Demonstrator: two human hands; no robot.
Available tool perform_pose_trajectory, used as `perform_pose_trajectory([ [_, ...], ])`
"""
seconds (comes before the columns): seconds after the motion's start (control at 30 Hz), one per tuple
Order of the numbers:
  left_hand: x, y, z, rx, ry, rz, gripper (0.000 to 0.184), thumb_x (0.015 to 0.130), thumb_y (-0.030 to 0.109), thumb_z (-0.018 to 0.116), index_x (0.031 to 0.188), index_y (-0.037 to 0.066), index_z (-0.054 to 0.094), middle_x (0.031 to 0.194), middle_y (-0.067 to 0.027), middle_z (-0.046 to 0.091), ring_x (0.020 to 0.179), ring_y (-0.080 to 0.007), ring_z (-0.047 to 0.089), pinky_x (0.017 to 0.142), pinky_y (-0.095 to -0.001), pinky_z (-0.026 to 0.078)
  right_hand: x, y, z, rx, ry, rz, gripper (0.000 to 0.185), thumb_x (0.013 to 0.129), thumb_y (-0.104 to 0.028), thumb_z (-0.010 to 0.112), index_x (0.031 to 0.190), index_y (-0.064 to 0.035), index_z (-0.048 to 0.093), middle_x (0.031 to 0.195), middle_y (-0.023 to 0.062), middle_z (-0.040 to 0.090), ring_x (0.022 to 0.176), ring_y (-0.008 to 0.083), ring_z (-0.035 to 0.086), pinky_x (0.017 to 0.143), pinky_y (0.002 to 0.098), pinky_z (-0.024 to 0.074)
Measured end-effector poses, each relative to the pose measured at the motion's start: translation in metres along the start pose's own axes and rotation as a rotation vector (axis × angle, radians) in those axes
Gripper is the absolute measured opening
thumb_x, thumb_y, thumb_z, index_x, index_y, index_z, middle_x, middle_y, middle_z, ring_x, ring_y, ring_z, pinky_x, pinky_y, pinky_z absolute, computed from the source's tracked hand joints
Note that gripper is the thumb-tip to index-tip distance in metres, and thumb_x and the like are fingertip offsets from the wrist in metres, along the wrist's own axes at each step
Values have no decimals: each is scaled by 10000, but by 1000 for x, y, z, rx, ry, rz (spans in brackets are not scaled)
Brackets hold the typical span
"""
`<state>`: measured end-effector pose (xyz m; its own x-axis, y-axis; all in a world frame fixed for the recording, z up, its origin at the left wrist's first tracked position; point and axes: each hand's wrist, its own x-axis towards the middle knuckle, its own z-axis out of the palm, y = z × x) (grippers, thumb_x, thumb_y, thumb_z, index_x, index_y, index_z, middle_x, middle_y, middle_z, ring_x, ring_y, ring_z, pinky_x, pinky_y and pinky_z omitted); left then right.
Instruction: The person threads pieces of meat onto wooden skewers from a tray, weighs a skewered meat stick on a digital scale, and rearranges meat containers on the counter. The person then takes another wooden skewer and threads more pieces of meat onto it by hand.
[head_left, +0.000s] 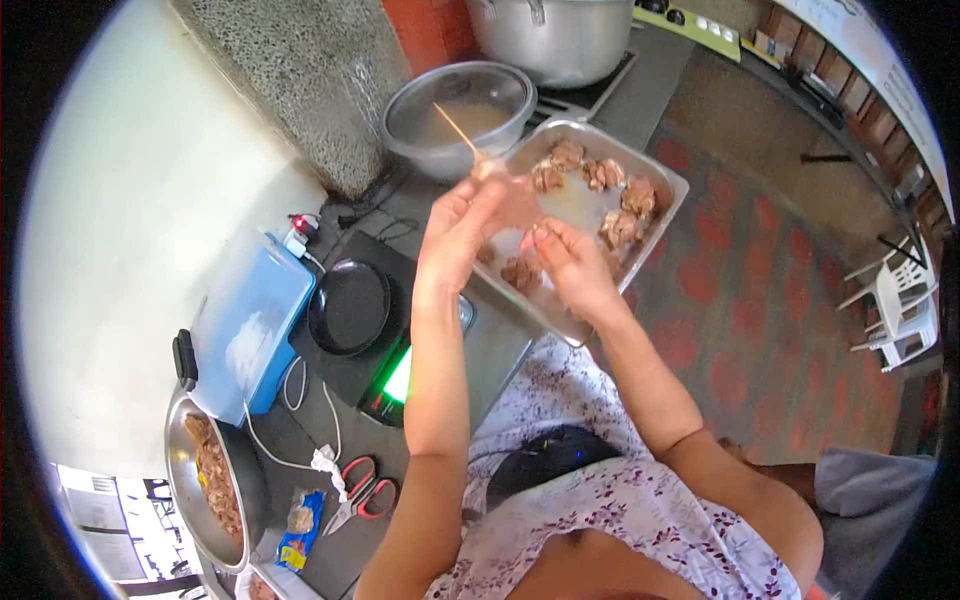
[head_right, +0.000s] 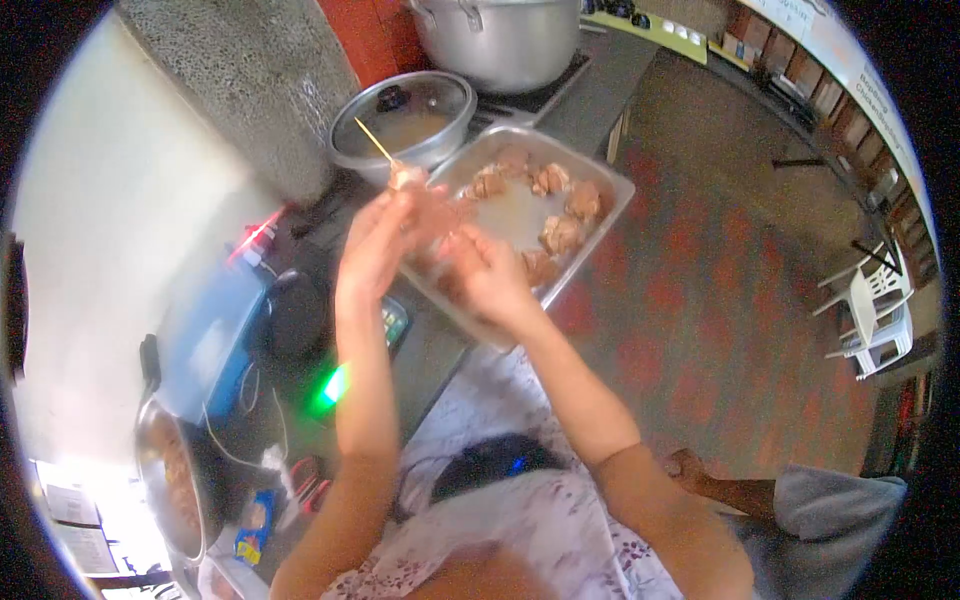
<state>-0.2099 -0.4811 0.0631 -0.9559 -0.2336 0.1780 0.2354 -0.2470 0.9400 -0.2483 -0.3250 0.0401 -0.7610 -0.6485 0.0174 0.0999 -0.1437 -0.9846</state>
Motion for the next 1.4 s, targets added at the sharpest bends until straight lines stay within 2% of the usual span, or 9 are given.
perform_pose_trajectory([
  [0.1,-3,-1,7,183,22,-20,435,871,197,610,1220,-38,496,1125,-160,606,1009,-237,604,911,-352,463,10,22,-7,-284,36,-290,250,962,-197,438,851,-33,589,648,-58,465,608,45,394,536,217,318],
  [0.33,-1,-5,2,456,205,52,259,844,71,602,1090,-7,609,944,-97,673,764,-136,638,667,-257,505,5,18,-20,-382,124,-308,243,948,-190,459,821,-30,590,618,-19,469,590,61,403,532,255,346],
  [0.5,-5,0,-19,944,484,179,184,804,28,589,965,-11,668,796,-116,685,703,-152,643,651,-286,502,-1,12,-45,-653,303,-386,196,900,-135,483,823,9,589,611,144,541,546,217,519,534,343,392],
  [0.77,59,-56,-39,1744,122,-201,191,693,121,650,829,-11,677,860,-219,654,810,-335,658,718,-375,525,-1,32,-47,-701,346,-358,182,887,-136,482,872,-7,610,722,194,622,687,351,621,610,412,460],
  [0.9,67,-69,-42,1847,-2,-122,242,688,165,666,865,0,674,911,-209,654,868,-358,639,759,-411,520,-3,31,-48,-648,365,-343,177,884,-130,477,894,-12,610,740,201,624,706,360,623,618,422,462],
  [1.07,54,-38,1,1941,-78,-410,315,724,208,664,1007,69,657,969,-160,663,926,-314,641,775,-419,516,-7,26,-46,-555,384,-404,183,874,-127,474,903,-5,608,750,215,619,718,372,621,631,427,469],
  [1.27,46,-71,-28,2107,-262,-161,310,803,177,564,1093,256,639,1004,-113,658,921,-289,645,768,-426,517,-1,34,-50,-495,207,-252,342,852,-54,431,1157,-81,583,974,186,644,835,329,638,716,404,493],
  [1.33,40,-55,-3,2041,-229,-222,308,814,201,552,1114,199,626,1009,-156,641,924,-323,632,772,-444,507,-10,25,-46,-364,319,-558,316,868,-86,415,1128,-61,594,945,195,645,797,351,635,697,426,489],
  [1.4,45,-64,-15,1947,-107,-230,275,803,158,553,1058,101,639,960,-187,644,920,-351,625,763,-451,498,-3,41,-49,-538,346,-345,200,850,-128,467,917,-2,607,749,257,609,731,407,616,660,474,473],
])
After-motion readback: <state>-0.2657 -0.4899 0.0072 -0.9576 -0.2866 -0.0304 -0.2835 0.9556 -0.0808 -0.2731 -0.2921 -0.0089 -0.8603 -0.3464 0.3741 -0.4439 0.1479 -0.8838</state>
